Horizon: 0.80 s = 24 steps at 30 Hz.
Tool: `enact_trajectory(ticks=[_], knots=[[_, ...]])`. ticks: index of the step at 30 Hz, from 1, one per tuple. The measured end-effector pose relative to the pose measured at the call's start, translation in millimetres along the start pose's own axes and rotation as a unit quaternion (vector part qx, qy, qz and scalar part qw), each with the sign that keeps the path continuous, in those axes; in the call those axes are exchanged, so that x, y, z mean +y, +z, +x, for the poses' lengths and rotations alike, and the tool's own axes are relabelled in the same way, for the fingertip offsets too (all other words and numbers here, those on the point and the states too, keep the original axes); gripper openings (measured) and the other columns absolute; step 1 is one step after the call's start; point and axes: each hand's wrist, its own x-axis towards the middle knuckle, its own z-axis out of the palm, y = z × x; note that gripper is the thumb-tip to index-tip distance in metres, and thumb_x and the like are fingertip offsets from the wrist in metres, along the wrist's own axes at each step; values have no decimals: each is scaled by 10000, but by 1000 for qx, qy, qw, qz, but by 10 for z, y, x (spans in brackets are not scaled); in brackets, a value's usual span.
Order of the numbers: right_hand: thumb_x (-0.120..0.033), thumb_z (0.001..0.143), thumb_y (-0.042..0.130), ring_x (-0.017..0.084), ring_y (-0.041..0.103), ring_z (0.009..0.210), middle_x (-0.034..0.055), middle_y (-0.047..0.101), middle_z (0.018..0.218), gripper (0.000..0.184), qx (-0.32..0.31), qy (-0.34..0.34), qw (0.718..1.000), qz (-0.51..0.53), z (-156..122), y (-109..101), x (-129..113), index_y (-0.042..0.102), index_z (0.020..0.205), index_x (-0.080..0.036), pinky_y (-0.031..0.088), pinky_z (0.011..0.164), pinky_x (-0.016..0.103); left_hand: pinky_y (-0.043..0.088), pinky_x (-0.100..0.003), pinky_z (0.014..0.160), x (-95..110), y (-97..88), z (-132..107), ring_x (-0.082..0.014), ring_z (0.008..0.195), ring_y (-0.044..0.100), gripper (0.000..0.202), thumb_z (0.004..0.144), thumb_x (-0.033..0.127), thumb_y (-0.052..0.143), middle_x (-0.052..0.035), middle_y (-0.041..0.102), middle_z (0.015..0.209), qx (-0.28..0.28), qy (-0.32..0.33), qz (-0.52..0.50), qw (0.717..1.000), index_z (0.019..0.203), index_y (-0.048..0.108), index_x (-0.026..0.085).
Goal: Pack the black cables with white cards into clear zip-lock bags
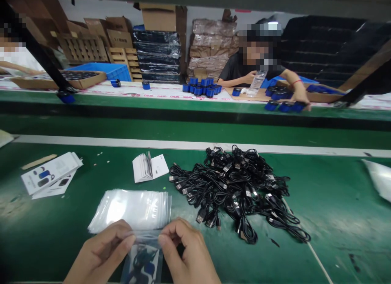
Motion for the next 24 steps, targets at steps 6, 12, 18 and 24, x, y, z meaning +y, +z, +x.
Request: enact_trajectory(ticks=[6,12,18,24], knots=[[-302,812,574,118,462,542,-34,499,586,161,-25,42,996,75,3,108,86,557,703,-185,367,535,224,438,-173,601,-57,167,-37,-100,613,540,354,730,550,688,57,594,669,57,-41,-169,983,872,608,235],[-367,837,578,109,405,548,-48,440,609,207,-21,24,987,154,-6,196,183,556,743,-185,341,538,221,493,-262,745,-211,230,23,-164,745,639,304,648,389,806,-1,699,754,-54,-62,-256,963,845,670,201],[-305,842,565,124,436,601,-36,426,654,237,22,-10,994,108,14,156,137,517,640,-189,350,571,233,489,-275,787,-117,196,7,-177,763,635,278,715,425,743,-9,709,779,-38,-43,-226,972,880,690,206],[-285,843,569,147,497,638,-17,513,675,143,19,12,995,95,9,54,76,586,732,-196,401,610,250,410,-192,589,10,59,4,-123,629,503,294,788,477,647,19,600,674,26,-32,-79,996,715,704,199]])
